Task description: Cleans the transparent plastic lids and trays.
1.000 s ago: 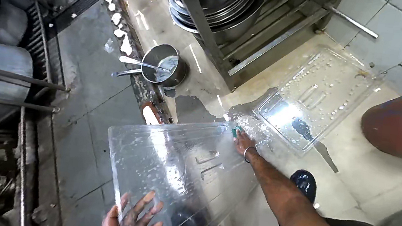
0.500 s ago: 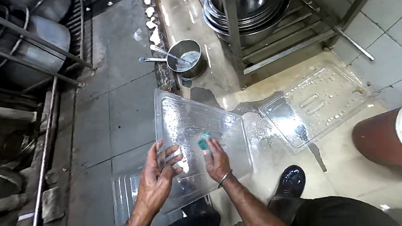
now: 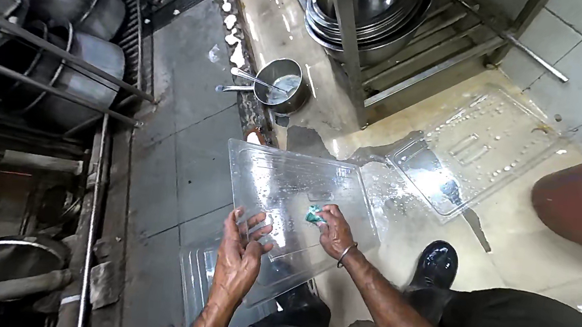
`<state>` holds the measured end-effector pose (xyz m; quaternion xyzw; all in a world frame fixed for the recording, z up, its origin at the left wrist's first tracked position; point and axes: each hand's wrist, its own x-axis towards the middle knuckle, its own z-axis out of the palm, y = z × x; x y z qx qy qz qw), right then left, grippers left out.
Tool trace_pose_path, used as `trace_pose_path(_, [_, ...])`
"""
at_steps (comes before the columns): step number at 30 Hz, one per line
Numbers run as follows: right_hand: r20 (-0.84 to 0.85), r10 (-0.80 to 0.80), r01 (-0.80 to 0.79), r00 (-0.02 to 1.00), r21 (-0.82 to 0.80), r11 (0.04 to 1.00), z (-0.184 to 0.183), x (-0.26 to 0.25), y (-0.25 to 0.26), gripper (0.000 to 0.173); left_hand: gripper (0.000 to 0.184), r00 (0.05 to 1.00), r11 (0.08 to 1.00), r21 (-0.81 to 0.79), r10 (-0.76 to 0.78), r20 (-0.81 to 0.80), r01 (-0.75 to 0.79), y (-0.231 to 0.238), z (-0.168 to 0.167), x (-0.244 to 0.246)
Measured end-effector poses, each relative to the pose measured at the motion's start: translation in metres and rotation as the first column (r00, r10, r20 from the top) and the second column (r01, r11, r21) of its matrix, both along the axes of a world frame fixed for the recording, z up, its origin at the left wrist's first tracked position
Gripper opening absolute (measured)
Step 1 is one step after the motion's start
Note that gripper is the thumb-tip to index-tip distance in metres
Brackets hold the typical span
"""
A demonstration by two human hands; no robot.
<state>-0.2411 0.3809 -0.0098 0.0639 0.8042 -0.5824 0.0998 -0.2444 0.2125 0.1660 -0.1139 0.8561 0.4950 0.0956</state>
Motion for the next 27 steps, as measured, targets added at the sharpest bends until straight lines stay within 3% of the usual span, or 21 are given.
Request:
trace_pose_path(3, [0.172,0.132,-0.169,0.976,0.220,0.961,-0.013,-0.011,0.016,0.031,0.074,1.000,1.000,-0.013,-0.013,-0.013,0.013,-0.002,0.001,0.001])
trace_pose_path(6, [0.270,0.108,-0.208,0.957,0.376,0.903,-0.024,-0.023,0.030,0.028,0.075,0.999,0.999,-0.010,-0.035,-0.019,0.035,0.001,0.003,-0.001])
trace_pose_path(10, [0.313,-0.140,0.003,0.939,0.400,0.917,-0.049,-0.013,0.026,0.035,0.076,0.999,0.998,-0.032,-0.051,-0.008,0.051,0.005,0.004,0.001])
trace_pose_path(12, [0.423,-0.261,0.114,0.868,0.342,0.933,-0.070,-0.015,0.031,0.037,0.077,0.996,0.996,-0.042,-0.081,-0.026,0.080,0.007,0.005,0.002])
trace_pose_path(14, [0.364,-0.280,0.195,0.888,0.253,0.948,-0.068,-0.022,0.033,0.034,0.078,0.994,0.994,-0.044,-0.105,-0.030,0.104,0.007,0.005,0.003])
trace_pose_path(16, [0.135,-0.216,0.195,0.967,0.152,0.969,-0.050,-0.039,0.027,0.031,0.078,0.994,0.994,-0.033,-0.104,-0.021,0.103,0.007,0.004,0.003])
trace_pose_path(19, [-0.089,-0.010,0.016,0.996,0.064,0.998,-0.013,-0.064,0.015,0.031,0.080,0.995,0.995,-0.037,-0.092,-0.025,0.091,0.004,0.004,0.001])
trace_pose_path(22, [-0.088,0.068,-0.054,0.994,0.153,0.987,-0.011,-0.065,0.016,0.031,0.079,0.993,0.993,-0.033,-0.111,-0.048,0.109,0.001,0.003,0.000])
trace_pose_path(27, [0.162,0.112,-0.161,0.980,0.331,0.930,-0.049,-0.071,0.028,0.037,0.078,0.996,0.997,-0.015,-0.080,-0.031,0.080,-0.004,0.001,-0.001])
